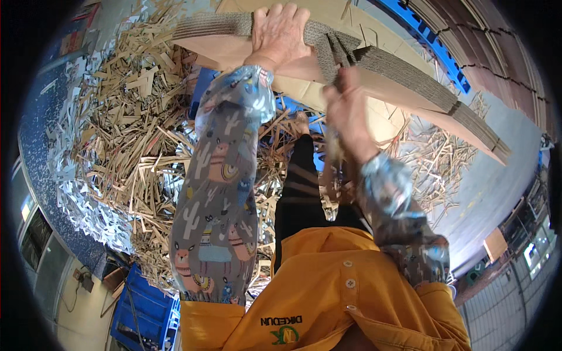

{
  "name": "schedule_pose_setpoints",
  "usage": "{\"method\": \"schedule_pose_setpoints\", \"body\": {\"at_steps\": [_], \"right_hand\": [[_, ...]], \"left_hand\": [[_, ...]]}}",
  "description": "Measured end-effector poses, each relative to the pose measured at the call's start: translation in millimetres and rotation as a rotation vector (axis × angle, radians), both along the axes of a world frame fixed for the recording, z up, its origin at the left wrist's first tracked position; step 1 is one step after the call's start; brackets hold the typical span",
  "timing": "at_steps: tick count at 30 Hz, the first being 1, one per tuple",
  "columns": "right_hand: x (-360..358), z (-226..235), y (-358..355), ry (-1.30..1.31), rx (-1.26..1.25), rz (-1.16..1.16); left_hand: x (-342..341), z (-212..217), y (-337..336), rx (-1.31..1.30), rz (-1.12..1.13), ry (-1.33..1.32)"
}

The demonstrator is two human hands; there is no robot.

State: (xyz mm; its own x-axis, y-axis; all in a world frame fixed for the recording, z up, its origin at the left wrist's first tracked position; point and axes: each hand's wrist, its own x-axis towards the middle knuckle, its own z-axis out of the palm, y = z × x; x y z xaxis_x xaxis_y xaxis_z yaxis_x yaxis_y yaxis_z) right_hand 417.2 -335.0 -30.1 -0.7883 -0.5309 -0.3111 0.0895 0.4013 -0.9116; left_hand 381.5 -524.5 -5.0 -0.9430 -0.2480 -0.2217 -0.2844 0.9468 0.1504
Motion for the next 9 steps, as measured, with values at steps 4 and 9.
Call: {"method": "schedule_pose_setpoints", "body": {"at_steps": [4,9], "right_hand": [[21,23,-2,-0.33,-0.045,0.048],[-12,-21,27,0.197,0.233,0.215]], "left_hand": [[37,-41,-4,-0.094,-0.035,0.399],[39,-49,-11,0.024,-0.142,0.359]]}}
